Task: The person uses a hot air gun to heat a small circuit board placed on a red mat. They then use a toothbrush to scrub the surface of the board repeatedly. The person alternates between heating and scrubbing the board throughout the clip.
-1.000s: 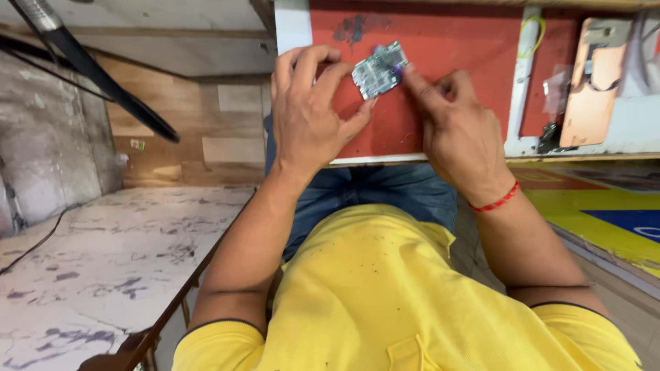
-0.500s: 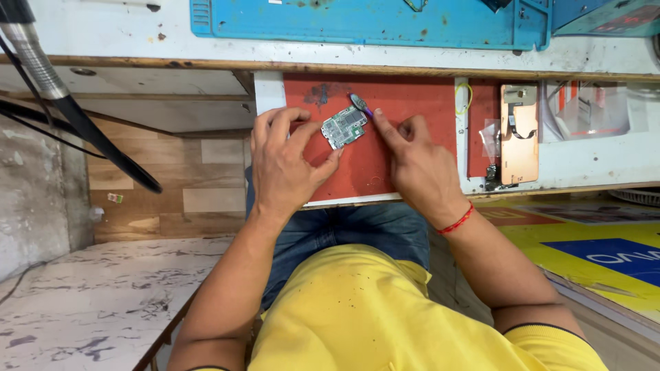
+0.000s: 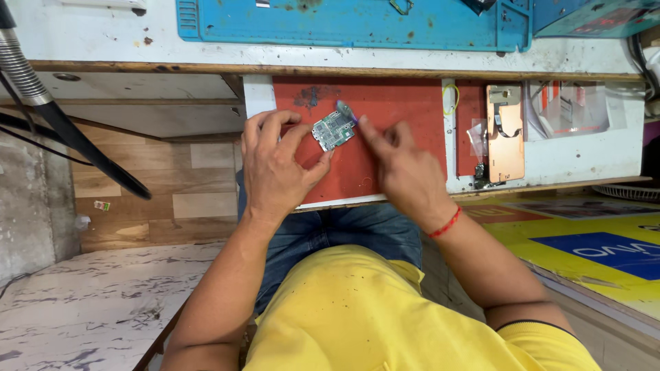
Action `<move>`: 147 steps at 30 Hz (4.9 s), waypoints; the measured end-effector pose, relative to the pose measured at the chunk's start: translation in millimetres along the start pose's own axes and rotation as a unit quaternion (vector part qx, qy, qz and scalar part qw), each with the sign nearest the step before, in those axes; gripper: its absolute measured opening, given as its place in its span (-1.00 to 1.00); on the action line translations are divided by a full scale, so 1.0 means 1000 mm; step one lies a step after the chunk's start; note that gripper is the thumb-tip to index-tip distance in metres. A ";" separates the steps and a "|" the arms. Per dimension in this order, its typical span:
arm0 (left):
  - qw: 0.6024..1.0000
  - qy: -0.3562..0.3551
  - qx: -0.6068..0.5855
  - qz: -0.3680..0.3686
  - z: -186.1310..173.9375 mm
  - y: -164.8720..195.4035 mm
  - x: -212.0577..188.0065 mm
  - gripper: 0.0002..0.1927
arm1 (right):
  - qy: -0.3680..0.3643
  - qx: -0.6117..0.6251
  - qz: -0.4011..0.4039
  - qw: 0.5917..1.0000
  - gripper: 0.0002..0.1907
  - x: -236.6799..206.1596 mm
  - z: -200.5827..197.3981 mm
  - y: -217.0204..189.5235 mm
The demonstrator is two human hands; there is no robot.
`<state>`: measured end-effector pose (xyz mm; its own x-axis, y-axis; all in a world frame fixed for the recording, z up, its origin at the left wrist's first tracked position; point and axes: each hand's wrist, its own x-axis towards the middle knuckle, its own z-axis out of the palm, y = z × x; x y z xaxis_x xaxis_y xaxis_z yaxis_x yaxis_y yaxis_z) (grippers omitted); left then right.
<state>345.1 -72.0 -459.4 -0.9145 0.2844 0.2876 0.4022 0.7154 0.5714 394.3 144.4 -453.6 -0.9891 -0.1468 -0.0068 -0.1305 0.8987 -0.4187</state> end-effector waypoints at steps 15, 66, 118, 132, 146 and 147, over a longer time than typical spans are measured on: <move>0.997 0.034 0.036 0.064 0.004 -0.013 -0.004 -0.58 | -0.025 0.032 -0.008 0.999 -0.32 0.005 0.005 -0.015; 0.999 0.006 0.012 0.038 0.001 -0.024 -0.004 -0.59 | -0.053 -0.015 0.020 0.998 -0.35 0.007 0.015 -0.014; 1.000 0.005 0.003 0.009 0.014 -0.016 -0.019 -0.53 | -0.017 -0.012 -0.027 0.999 -0.32 -0.007 0.020 -0.001; 1.000 0.013 -0.002 0.014 0.011 -0.010 -0.025 -0.55 | -0.004 -0.016 0.023 1.000 -0.42 -0.018 0.020 0.003; 1.000 0.008 0.008 0.017 0.010 -0.005 -0.040 -0.53 | 0.016 0.023 -0.041 0.999 -0.44 -0.025 0.023 0.001; 1.000 0.014 0.011 0.021 0.013 -0.006 -0.041 -0.52 | 0.023 0.027 -0.030 0.999 -0.49 -0.025 0.025 0.004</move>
<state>379.7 -79.3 -484.4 -0.8951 0.2962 0.3333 0.4390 0.7165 0.5421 419.9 141.2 -477.8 -0.9819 -0.1793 0.0613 -0.1870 0.8653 -0.4651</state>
